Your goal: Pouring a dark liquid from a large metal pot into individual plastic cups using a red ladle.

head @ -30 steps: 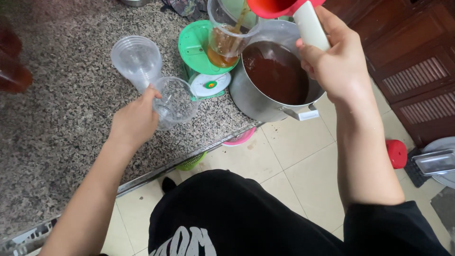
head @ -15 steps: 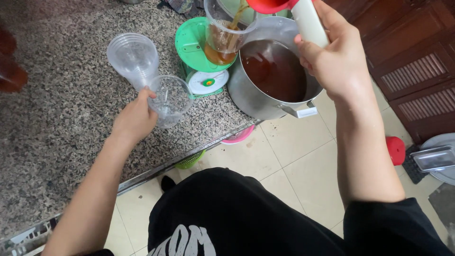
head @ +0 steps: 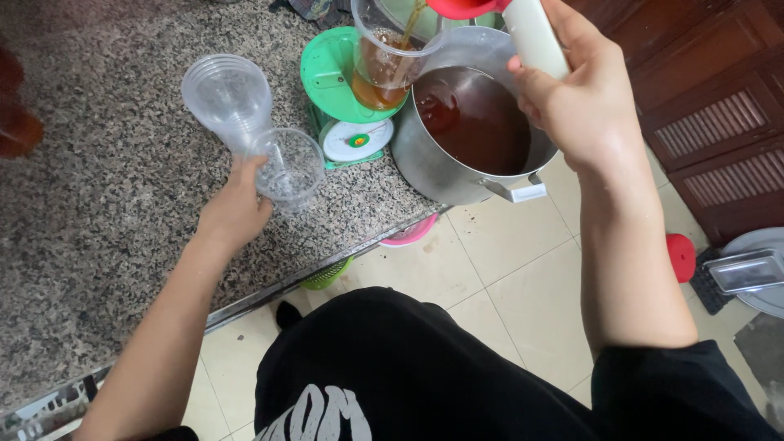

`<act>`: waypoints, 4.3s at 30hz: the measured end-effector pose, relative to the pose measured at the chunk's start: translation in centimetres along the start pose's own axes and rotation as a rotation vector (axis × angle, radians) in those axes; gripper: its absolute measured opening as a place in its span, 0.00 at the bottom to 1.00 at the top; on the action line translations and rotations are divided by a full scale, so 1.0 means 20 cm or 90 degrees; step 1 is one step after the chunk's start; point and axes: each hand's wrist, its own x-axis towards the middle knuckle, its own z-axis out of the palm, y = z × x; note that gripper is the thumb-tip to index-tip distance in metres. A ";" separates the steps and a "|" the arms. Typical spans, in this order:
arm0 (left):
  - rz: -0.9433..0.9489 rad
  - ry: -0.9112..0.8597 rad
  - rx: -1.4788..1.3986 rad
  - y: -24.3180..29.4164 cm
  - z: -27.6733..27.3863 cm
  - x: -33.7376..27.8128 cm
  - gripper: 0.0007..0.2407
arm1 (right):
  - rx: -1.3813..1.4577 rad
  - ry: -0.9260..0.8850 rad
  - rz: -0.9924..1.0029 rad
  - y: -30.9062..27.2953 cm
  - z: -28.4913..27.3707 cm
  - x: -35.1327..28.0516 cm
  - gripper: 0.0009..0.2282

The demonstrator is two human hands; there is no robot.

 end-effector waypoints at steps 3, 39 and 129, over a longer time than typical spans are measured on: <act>-0.099 -0.087 0.113 0.12 -0.08 -0.01 0.37 | 0.009 0.001 0.005 -0.01 -0.02 0.00 0.25; -0.049 -0.017 -0.934 0.54 -0.67 0.61 0.28 | 0.621 0.026 0.344 0.75 -0.21 -0.16 0.12; -0.136 0.001 -0.789 0.79 0.00 0.90 0.10 | 0.013 0.002 -0.027 0.22 0.02 0.05 0.32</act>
